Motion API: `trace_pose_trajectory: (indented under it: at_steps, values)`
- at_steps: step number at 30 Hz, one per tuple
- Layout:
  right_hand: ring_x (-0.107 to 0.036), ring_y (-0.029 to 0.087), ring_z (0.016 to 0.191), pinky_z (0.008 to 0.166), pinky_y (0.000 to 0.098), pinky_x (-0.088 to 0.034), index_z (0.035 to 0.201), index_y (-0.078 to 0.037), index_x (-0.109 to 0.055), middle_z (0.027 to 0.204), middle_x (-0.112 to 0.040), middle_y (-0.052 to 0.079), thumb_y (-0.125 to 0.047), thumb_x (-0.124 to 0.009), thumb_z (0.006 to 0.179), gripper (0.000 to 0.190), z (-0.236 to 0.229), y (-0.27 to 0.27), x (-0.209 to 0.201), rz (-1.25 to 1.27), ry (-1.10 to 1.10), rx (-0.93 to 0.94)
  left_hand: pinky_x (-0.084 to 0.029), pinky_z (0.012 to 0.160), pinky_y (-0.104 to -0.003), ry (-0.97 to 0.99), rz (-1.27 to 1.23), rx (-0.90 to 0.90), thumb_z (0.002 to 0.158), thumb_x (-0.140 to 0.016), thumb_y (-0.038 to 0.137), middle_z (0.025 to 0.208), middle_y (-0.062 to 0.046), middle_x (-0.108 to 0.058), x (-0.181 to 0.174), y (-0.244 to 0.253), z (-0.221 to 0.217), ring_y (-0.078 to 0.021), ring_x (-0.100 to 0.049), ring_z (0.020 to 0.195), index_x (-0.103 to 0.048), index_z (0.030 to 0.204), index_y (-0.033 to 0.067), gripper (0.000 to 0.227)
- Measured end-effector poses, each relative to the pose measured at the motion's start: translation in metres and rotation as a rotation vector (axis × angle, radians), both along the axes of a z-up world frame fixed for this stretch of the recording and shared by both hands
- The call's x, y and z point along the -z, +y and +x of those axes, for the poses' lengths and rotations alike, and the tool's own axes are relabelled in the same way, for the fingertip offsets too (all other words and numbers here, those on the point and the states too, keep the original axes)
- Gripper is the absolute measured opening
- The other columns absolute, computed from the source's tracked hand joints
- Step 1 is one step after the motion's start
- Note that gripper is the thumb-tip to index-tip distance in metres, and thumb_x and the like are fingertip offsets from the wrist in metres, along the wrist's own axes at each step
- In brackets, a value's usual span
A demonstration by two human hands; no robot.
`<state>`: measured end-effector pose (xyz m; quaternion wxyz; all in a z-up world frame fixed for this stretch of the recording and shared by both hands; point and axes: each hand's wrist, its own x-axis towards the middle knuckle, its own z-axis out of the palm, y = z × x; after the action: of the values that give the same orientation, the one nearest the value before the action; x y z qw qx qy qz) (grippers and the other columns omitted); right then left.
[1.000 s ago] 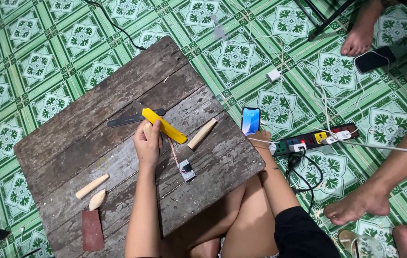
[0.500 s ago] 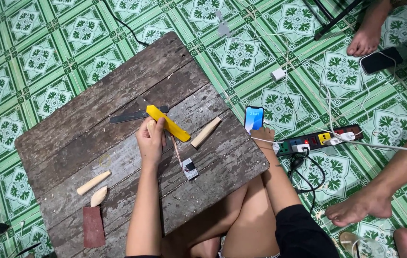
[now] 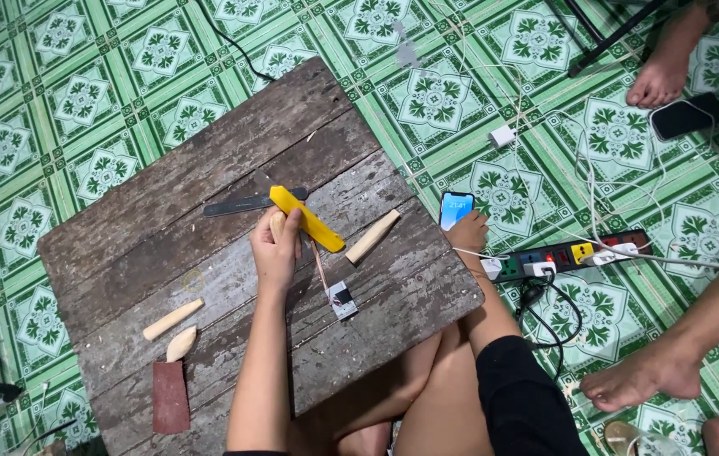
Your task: The person is carving and shaping small wooden pieces using a utility knife on a wooden board.
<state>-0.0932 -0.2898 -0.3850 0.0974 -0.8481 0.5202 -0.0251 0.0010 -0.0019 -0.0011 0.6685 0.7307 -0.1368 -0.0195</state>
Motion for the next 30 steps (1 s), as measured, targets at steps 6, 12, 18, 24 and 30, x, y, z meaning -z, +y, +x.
trace_pose_trajectory:
  at_steps: [6,12,18,24,30]
  values:
    - [-0.062,0.025,0.103,0.066,0.0407,-0.062,0.123,-0.006,-0.055,0.117,-0.057,0.011,-0.042,-0.086,0.084,0.061,0.015,0.004,0.012,-0.128,0.139,0.180,-0.034,0.042,-0.019,0.020,0.001,-0.010,0.099,-0.069,0.023,0.041,-0.004,-0.048,-0.009,-0.002,-0.002,-0.0080,-0.043,0.032,-0.071,0.107,0.0030,0.022]
    - [-0.059,0.023,0.090,0.063,0.0378,-0.058,0.109,-0.005,-0.062,0.101,-0.060,0.010,-0.036,-0.084,0.084,0.045,-0.016,0.026,-0.078,0.124,0.098,0.011,-0.038,0.041,-0.019,0.057,-0.022,-0.040,0.096,-0.073,0.022,0.046,-0.003,-0.053,0.007,0.003,0.002,-0.0073,-0.049,0.036,-0.072,0.109,0.0057,0.021]
    - [-0.056,0.020,0.073,0.059,0.0341,-0.053,0.092,-0.003,-0.070,0.082,-0.064,0.009,-0.028,-0.081,0.084,0.029,-0.095,0.040,-0.150,0.406,0.075,-0.192,-0.052,0.075,-0.032,0.062,0.094,-0.089,0.091,-0.080,0.034,0.083,-0.009,-0.070,0.000,0.004,-0.004,-0.0141,-0.061,0.078,-0.073,0.112,0.0065,0.035]
    - [-0.054,0.017,0.057,0.055,0.0304,-0.049,0.075,0.000,-0.078,0.063,-0.068,0.008,-0.021,-0.078,0.084,0.023,-0.170,0.052,-0.276,0.681,0.056,-0.406,-0.039,0.042,-0.016,0.071,-0.132,-0.091,0.097,-0.073,0.028,0.040,-0.001,-0.048,-0.017,0.013,-0.001,-0.0086,-0.050,0.034,-0.061,0.074,0.0121,0.030]
    - [-0.072,0.016,0.051,0.049,0.0266,-0.062,0.096,-0.012,-0.085,0.115,-0.084,-0.002,-0.040,-0.080,0.079,0.033,-0.194,0.066,-0.455,0.616,0.188,-0.504,-0.040,0.049,-0.023,-0.069,-0.020,-0.366,0.099,-0.061,0.031,0.071,0.002,-0.058,-0.021,0.016,-0.011,-0.0063,-0.047,0.056,-0.064,0.096,0.0073,0.024]
